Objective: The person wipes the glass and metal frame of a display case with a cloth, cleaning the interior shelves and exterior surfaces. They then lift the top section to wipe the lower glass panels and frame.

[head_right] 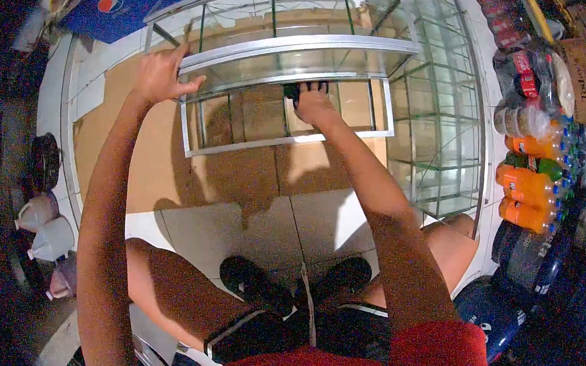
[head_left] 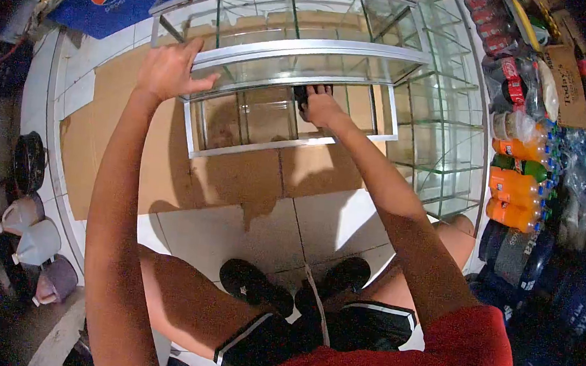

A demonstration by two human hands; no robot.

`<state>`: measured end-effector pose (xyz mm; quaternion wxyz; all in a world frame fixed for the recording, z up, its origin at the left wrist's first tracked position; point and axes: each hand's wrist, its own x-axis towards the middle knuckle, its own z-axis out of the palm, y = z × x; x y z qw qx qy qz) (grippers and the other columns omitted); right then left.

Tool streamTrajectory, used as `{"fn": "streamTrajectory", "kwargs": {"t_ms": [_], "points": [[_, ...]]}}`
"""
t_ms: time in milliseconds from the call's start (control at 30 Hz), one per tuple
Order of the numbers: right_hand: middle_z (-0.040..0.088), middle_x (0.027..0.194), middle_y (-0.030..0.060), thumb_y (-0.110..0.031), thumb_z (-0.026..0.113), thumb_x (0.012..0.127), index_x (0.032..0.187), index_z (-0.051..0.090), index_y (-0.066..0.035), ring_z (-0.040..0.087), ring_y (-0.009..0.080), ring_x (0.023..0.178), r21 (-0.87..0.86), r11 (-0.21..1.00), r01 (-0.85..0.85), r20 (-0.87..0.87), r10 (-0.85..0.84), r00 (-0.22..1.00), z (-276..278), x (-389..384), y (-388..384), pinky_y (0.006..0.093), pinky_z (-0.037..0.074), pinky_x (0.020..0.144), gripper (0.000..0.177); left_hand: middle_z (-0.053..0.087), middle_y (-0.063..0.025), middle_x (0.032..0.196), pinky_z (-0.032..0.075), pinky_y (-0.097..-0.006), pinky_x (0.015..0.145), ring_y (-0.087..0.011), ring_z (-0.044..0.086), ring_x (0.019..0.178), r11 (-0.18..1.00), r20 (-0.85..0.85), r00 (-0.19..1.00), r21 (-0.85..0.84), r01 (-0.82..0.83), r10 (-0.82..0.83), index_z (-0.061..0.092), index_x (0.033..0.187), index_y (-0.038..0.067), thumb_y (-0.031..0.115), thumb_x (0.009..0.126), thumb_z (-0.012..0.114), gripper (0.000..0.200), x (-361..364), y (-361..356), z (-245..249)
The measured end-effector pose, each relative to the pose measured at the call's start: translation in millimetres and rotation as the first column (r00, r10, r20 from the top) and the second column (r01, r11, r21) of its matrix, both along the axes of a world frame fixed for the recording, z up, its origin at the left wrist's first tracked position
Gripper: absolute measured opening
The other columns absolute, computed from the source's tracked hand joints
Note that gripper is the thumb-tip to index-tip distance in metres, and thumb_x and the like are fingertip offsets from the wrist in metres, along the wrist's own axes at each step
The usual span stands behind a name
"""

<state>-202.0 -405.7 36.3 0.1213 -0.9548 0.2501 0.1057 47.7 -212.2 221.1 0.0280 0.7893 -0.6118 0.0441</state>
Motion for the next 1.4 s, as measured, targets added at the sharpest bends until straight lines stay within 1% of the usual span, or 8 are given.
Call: {"fn": "streamTrajectory", "kwargs": {"t_ms": [33,100,200,633,767,967,1200,1400], "points": [[0.043,0.124,0.0327,-0.03,0.054,0.079,0.125,0.04,0.007,0.042,0.0431,0.118,-0.112,0.993,-0.031,0.129,0.046,0.991,-12.7,4.7,-3.5,0.05,0.032,0.101,0.06,0.063,-0.0151,0.07,0.05,-0.0424,0.059,-0.0322,0.063,0.065,1.0,0.005,1.0,0.001,0.009,-0.009,0.057,0.109,0.005,0.059,0.067,0.064,0.069,1.1,-1.0,-0.8],[0.044,0.128,0.0275,-0.032,0.05,0.084,0.126,0.044,-0.001,0.042,0.0415,0.119,0.134,0.986,0.099,0.066,-0.108,0.992,0.2,27.9,-18.1,0.0544,0.029,0.102,0.052,0.063,-0.0165,0.069,0.051,-0.0422,0.059,-0.0333,0.063,0.065,0.999,0.048,0.999,0.037,-0.013,0.011,0.056,0.104,0.007,0.061,0.067,0.062,0.066,-2.3,-0.3,2.6],[0.046,0.129,0.0213,-0.033,0.047,0.087,0.122,0.052,-0.01,0.044,0.0398,0.117,-0.234,0.97,-0.063,0.167,0.104,0.98,-10.2,49.7,-36.0,0.0499,0.032,0.101,0.042,0.062,-0.0164,0.069,0.05,-0.042,0.058,-0.0328,0.063,0.064,1.0,0.042,0.999,0.017,-0.008,0.007,0.056,0.102,0.006,0.061,0.067,0.062,0.066,-4.3,-0.1,3.9],[0.046,0.129,0.02,-0.024,0.055,0.079,0.123,0.049,-0.008,0.042,0.0344,0.121,0.269,0.954,-0.135,0.352,0.033,0.935,-47.4,47.6,-53.6,0.0458,0.032,0.103,0.047,0.062,-0.0132,0.069,0.049,-0.0413,0.056,-0.0318,0.062,0.063,0.997,0.03,0.999,-0.065,0.03,-0.028,0.056,0.093,0.007,0.057,0.067,0.064,0.057,-2.1,-0.5,-0.4],[0.058,0.107,0.019,-0.015,0.06,0.075,0.108,0.06,-0.008,0.055,0.0346,0.099,0.008,0.972,-0.234,0.118,0.231,0.966,16.3,16.5,-21.8,0.0427,0.045,0.087,0.034,0.062,-0.0141,0.069,0.049,-0.0419,0.057,-0.0324,0.062,0.064,1.0,0.015,1.0,-0.03,0.001,0.0,0.055,0.091,0.007,0.057,0.067,0.064,0.056,-5.8,-0.3,3.1],[0.054,0.115,0.0184,-0.007,0.062,0.068,0.099,0.062,-0.003,0.054,0.0374,0.103,0.149,0.863,-0.484,-0.014,0.491,0.871,29.3,-15.7,-10.4,0.0405,0.045,0.089,0.032,0.063,-0.0159,0.071,0.05,-0.0427,0.059,-0.0336,0.063,0.066,1.0,0.006,1.0,0.002,-0.012,0.012,0.056,0.093,0.006,0.058,0.067,0.064,0.058,-4.5,-0.7,4.0],[0.067,0.091,0.015,-0.012,0.059,0.067,0.09,0.068,-0.004,0.064,0.0296,0.085,0.531,0.675,-0.512,0.103,0.549,0.83,-3.3,-17.2,-15.2,0.0394,0.05,0.075,0.025,0.063,-0.0172,0.07,0.05,-0.0432,0.06,-0.0346,0.063,0.067,1.0,0.015,1.0,-0.014,-0.018,0.018,0.056,0.092,0.007,0.059,0.067,0.063,0.058,-7.6,0.2,7.1],[0.063,0.076,0.0106,-0.023,0.053,0.06,0.078,0.065,-0.006,0.056,0.0188,0.067,0.73,0.675,-0.106,-0.251,0.41,0.877,0.7,-4.3,-12.5,0.038,0.043,0.059,0.028,0.063,-0.0169,0.071,0.05,-0.0431,0.06,-0.0338,0.063,0.067,0.999,0.057,0.998,0.02,-0.029,0.028,0.056,0.102,0.007,0.063,0.067,0.061,0.066,-6.0,1.0,6.1]]}}
